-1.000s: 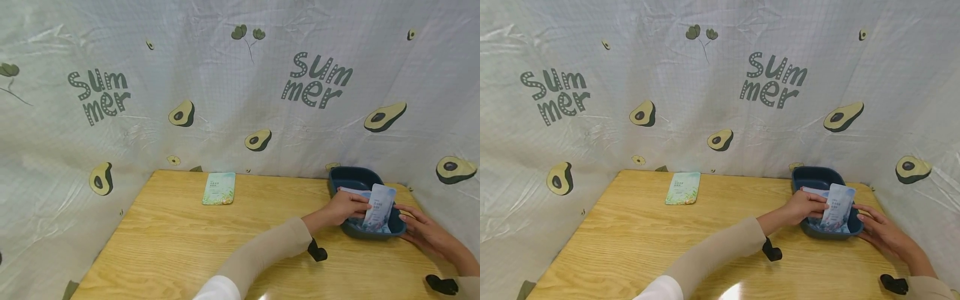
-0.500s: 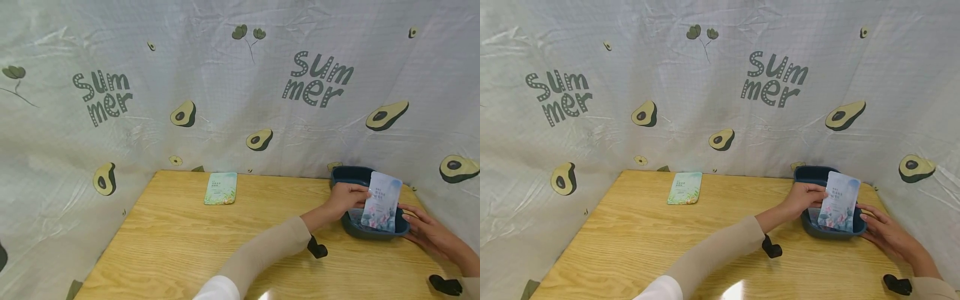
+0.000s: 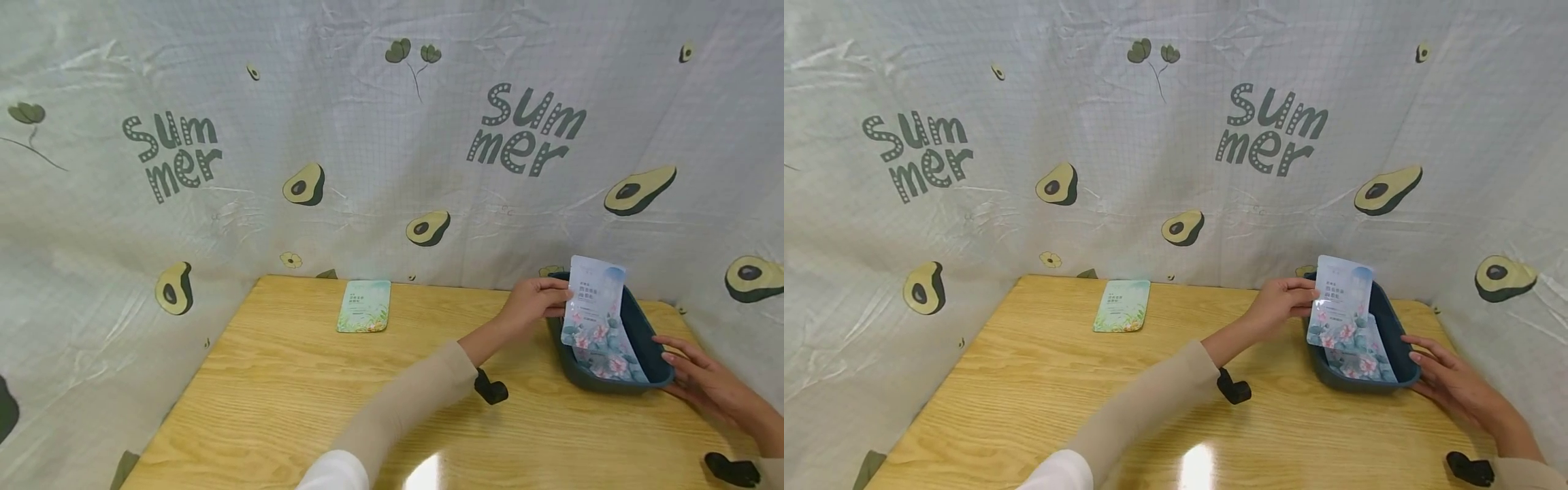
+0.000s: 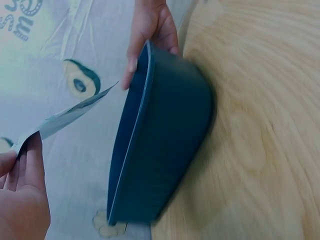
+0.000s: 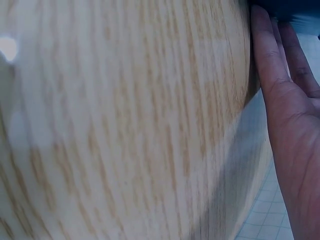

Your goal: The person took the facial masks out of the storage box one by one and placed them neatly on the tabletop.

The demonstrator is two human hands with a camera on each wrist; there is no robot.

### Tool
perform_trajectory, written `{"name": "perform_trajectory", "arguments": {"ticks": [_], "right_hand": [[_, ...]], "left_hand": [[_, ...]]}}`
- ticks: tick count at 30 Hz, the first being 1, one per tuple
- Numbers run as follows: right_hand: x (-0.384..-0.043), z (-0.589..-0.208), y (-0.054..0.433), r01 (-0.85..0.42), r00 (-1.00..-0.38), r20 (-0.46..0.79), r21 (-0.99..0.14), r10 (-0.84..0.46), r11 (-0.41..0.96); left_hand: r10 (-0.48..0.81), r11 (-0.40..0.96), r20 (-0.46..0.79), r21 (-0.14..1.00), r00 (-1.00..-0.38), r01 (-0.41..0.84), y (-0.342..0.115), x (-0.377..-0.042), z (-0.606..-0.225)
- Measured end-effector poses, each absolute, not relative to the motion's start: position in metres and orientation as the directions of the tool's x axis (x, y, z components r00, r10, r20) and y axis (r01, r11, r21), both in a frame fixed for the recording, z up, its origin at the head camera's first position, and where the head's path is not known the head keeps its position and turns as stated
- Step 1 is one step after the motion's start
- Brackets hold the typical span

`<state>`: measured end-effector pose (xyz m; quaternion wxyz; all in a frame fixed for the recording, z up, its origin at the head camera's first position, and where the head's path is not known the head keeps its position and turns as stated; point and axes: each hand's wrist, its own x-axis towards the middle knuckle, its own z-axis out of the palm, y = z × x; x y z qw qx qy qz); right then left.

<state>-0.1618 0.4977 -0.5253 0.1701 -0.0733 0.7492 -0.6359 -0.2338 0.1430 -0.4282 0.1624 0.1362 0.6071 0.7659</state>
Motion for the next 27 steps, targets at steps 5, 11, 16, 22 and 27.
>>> {"name": "perform_trajectory", "arguments": {"ticks": [5, 11, 16, 22, 27], "right_hand": [[-0.162, -0.526, 0.495, 0.127, -0.937, -0.202, -0.957, -0.284, 0.261], [-0.164, -0.527, 0.494, 0.159, -0.939, -0.243, -0.934, -0.245, 0.318], [-0.166, -0.527, 0.491, 0.158, -0.939, -0.246, -0.930, -0.240, 0.332], [-0.164, -0.526, 0.493, 0.173, -0.940, -0.269, -0.906, -0.210, 0.386], [-0.161, -0.529, 0.496, 0.137, -0.937, -0.202, -0.963, -0.285, 0.234]], "left_hand": [[0.427, -0.244, 0.042, 0.967, -0.903, -0.070, 0.115, -0.241, -0.425], [0.443, -0.252, 0.019, 0.962, -0.896, -0.103, 0.084, -0.247, -0.424], [0.445, -0.239, 0.003, 0.964, -0.896, -0.116, 0.058, -0.248, -0.425], [0.438, -0.228, -0.001, 0.967, -0.899, -0.113, 0.031, -0.247, -0.430], [0.452, -0.202, -0.011, 0.973, -0.892, -0.114, 0.007, -0.248, -0.434]]}}
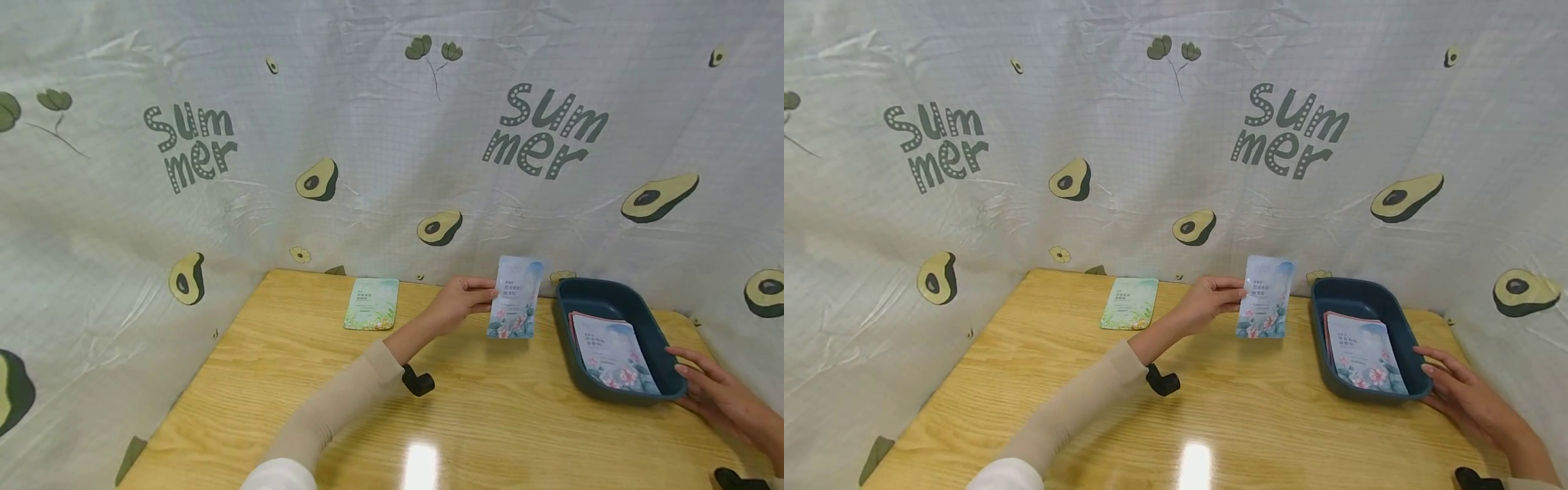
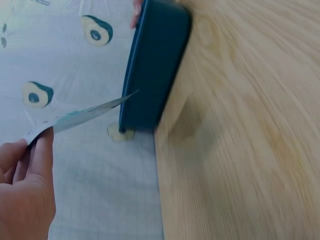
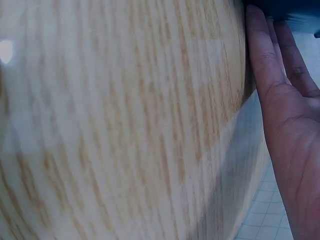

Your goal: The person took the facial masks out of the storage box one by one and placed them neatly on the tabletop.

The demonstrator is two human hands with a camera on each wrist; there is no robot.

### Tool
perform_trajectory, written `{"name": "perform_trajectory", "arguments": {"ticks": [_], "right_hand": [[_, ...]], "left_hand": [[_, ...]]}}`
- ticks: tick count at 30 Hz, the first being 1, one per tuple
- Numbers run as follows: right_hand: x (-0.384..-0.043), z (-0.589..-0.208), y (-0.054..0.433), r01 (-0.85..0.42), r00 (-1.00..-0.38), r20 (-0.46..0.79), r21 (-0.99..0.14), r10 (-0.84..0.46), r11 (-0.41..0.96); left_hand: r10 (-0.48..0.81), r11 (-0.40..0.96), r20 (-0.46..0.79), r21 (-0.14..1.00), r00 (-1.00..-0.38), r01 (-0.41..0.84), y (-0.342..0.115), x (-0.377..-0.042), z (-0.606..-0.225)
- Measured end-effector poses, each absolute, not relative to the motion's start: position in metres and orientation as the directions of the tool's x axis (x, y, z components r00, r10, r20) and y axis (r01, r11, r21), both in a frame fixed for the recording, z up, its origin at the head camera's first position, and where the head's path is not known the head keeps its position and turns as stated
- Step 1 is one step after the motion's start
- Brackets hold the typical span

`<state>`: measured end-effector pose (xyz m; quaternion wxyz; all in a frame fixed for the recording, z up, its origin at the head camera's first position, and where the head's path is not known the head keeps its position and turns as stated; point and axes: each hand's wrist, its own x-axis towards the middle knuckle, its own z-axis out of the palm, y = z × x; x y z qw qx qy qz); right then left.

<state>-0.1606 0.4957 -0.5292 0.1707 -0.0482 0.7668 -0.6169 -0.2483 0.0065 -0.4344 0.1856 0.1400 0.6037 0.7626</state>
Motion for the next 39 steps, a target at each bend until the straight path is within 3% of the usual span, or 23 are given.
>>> {"name": "perform_trajectory", "arguments": {"ticks": [4, 20, 30, 39], "right_hand": [[-0.159, -0.532, 0.496, 0.113, -0.930, -0.165, -0.979, -0.330, 0.170], [-0.158, -0.530, 0.493, 0.147, -0.940, -0.217, -0.954, -0.264, 0.262], [-0.159, -0.531, 0.494, 0.140, -0.934, -0.198, -0.969, -0.298, 0.204], [-0.160, -0.530, 0.494, 0.145, -0.942, -0.202, -0.965, -0.267, 0.218]], "left_hand": [[0.440, -0.168, -0.025, 0.980, -0.898, -0.109, -0.011, -0.249, -0.435], [0.386, -0.094, -0.112, 0.983, -0.916, -0.160, -0.069, -0.260, -0.463], [0.211, -0.128, -0.249, 0.952, -0.945, -0.279, -0.095, -0.271, -0.488], [0.175, 0.050, -0.286, 0.958, -0.942, -0.282, -0.117, -0.279, -0.491]]}}
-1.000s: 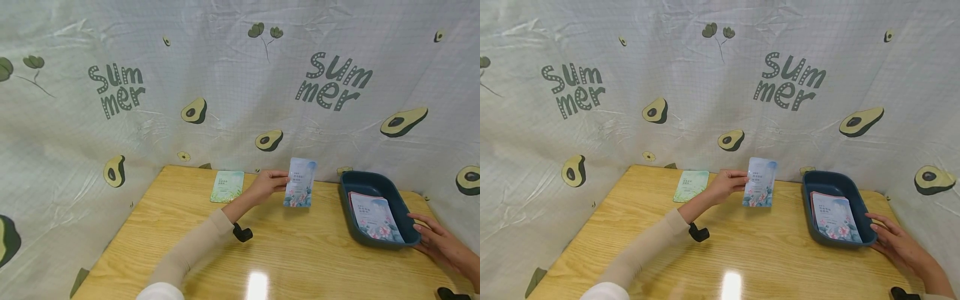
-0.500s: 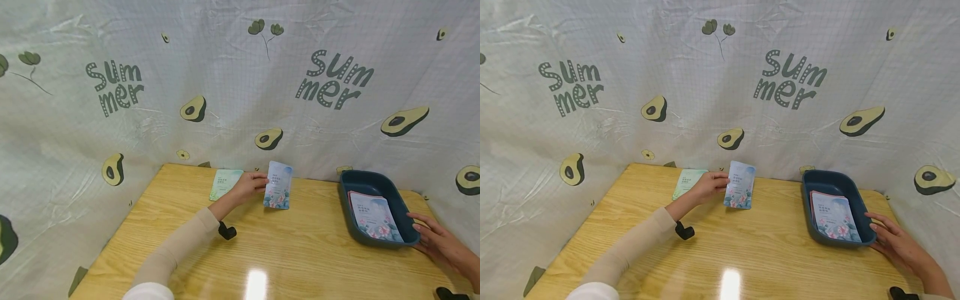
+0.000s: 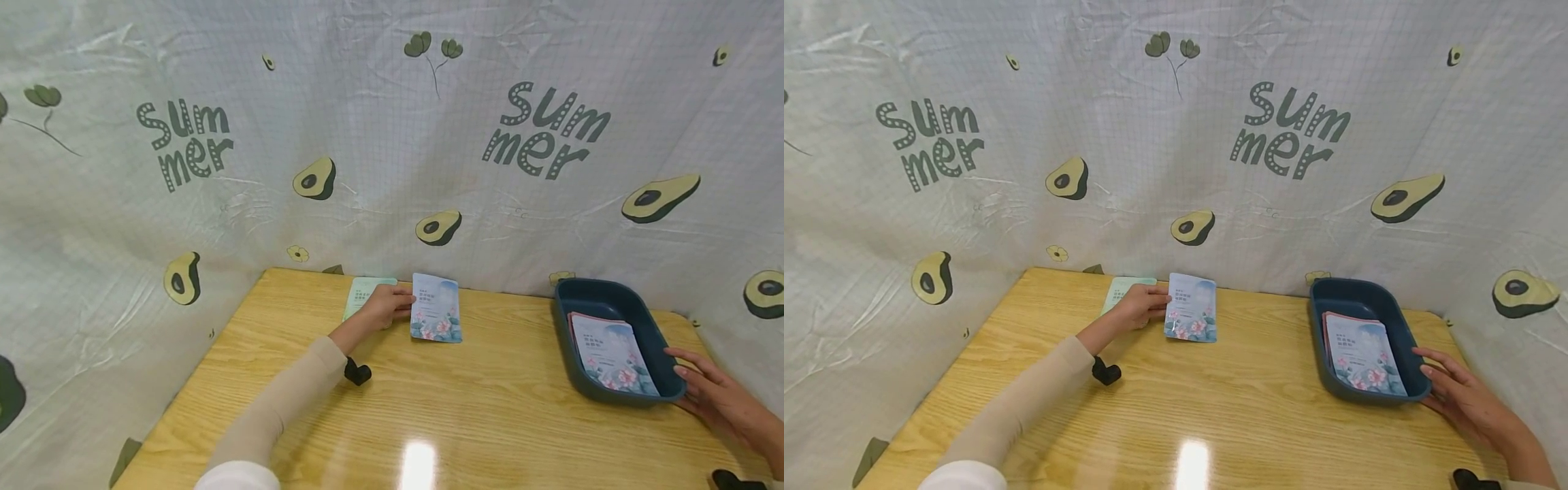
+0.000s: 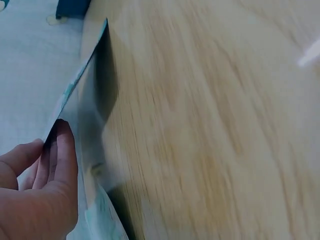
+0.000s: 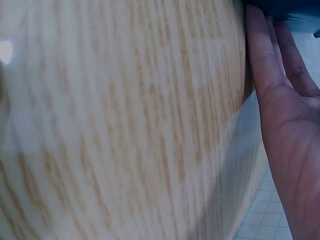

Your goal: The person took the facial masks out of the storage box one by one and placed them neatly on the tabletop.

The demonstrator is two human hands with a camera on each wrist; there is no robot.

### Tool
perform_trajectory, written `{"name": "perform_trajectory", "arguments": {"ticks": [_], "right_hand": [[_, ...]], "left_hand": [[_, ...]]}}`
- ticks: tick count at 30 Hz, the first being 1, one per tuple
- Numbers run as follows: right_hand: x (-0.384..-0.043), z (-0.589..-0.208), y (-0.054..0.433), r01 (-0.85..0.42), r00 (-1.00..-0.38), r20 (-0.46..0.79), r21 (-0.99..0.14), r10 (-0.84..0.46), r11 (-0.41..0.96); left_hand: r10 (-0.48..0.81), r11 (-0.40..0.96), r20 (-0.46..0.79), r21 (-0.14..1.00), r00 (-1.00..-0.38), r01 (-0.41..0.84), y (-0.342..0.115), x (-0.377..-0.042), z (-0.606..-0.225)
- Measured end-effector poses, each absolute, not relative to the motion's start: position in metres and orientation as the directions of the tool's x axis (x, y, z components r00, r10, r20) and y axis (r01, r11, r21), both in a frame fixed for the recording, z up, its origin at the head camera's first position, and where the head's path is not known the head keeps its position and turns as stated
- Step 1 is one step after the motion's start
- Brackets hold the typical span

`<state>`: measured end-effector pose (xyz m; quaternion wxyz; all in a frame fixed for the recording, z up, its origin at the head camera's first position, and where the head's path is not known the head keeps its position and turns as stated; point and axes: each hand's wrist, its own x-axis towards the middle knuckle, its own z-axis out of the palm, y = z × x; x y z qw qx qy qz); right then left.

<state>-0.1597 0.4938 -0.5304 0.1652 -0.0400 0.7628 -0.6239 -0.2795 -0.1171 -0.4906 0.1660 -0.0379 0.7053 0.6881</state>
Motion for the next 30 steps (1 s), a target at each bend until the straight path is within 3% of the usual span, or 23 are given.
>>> {"name": "perform_trajectory", "arguments": {"ticks": [9, 23, 30], "right_hand": [[-0.158, -0.529, 0.492, 0.148, -0.948, -0.215, -0.950, -0.234, 0.275], [-0.158, -0.532, 0.492, 0.140, -0.950, -0.189, -0.969, -0.248, 0.203], [-0.158, -0.532, 0.492, 0.163, -0.949, -0.207, -0.968, -0.239, 0.189]], "left_hand": [[0.213, 0.137, -0.339, 0.939, -0.916, -0.316, -0.133, -0.279, -0.490], [0.204, 0.197, -0.325, 0.938, -0.924, -0.286, -0.146, -0.276, -0.496], [0.221, 0.303, -0.294, 0.927, -0.930, -0.221, -0.148, -0.281, -0.485]]}}
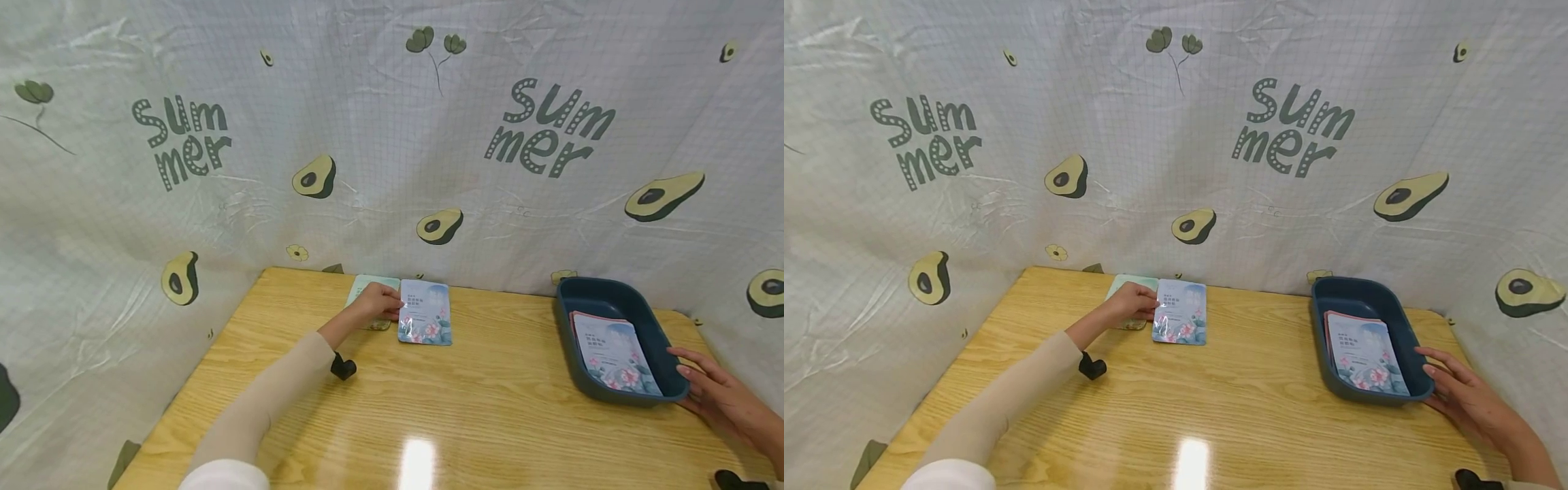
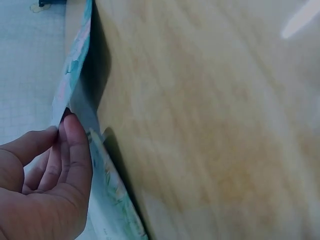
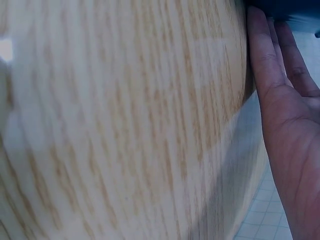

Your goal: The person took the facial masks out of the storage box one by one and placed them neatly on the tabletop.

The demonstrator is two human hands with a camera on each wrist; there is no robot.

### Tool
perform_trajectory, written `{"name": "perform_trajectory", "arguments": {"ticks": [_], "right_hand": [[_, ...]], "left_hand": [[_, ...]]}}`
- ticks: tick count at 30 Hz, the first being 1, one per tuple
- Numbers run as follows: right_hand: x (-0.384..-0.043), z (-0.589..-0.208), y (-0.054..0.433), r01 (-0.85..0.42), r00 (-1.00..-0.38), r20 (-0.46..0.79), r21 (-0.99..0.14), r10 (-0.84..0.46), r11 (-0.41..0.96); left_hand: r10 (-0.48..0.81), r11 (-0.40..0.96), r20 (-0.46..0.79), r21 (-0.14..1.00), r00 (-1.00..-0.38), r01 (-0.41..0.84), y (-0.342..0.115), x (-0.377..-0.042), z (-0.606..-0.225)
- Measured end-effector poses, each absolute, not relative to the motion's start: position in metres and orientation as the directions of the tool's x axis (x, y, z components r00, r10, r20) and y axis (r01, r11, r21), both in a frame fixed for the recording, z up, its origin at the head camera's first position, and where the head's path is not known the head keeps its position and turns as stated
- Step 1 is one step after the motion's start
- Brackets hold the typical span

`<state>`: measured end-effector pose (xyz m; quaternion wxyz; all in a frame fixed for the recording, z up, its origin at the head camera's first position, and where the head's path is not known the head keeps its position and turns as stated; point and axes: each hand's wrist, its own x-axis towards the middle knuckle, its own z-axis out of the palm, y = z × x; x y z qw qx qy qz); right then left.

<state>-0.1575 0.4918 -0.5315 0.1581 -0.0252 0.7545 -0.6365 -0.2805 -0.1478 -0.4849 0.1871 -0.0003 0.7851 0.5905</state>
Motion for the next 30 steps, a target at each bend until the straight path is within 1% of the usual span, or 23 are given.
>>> {"name": "perform_trajectory", "arguments": {"ticks": [5, 7, 10, 14, 20, 24, 30], "right_hand": [[-0.156, -0.531, 0.492, 0.147, -0.946, -0.173, -0.983, -0.274, 0.112], [-0.156, -0.532, 0.492, 0.143, -0.945, -0.168, -0.984, -0.280, 0.107], [-0.156, -0.533, 0.492, 0.150, -0.946, -0.194, -0.972, -0.260, 0.180], [-0.158, -0.531, 0.492, 0.170, -0.945, -0.247, -0.931, -0.213, 0.321], [-0.159, -0.530, 0.496, 0.154, -0.949, -0.242, -0.915, -0.203, 0.372], [-0.153, -0.535, 0.500, 0.144, -0.953, -0.224, -0.926, -0.203, 0.348], [-0.157, -0.538, 0.498, 0.136, -0.950, -0.208, -0.948, -0.235, 0.289]], "left_hand": [[0.235, 0.367, -0.293, 0.910, -0.927, -0.195, -0.148, -0.289, -0.480], [0.237, 0.383, -0.289, 0.905, -0.927, -0.185, -0.148, -0.293, -0.480], [0.230, 0.385, -0.292, 0.903, -0.928, -0.189, -0.148, -0.299, -0.480], [0.206, 0.388, -0.306, 0.898, -0.930, -0.209, -0.145, -0.305, -0.479], [0.189, 0.431, -0.299, 0.881, -0.935, -0.194, -0.140, -0.312, -0.474], [0.204, 0.426, -0.324, 0.879, -0.924, -0.214, -0.138, -0.314, -0.472], [0.177, 0.342, -0.396, 0.883, -0.901, -0.321, -0.145, -0.315, -0.472]]}}
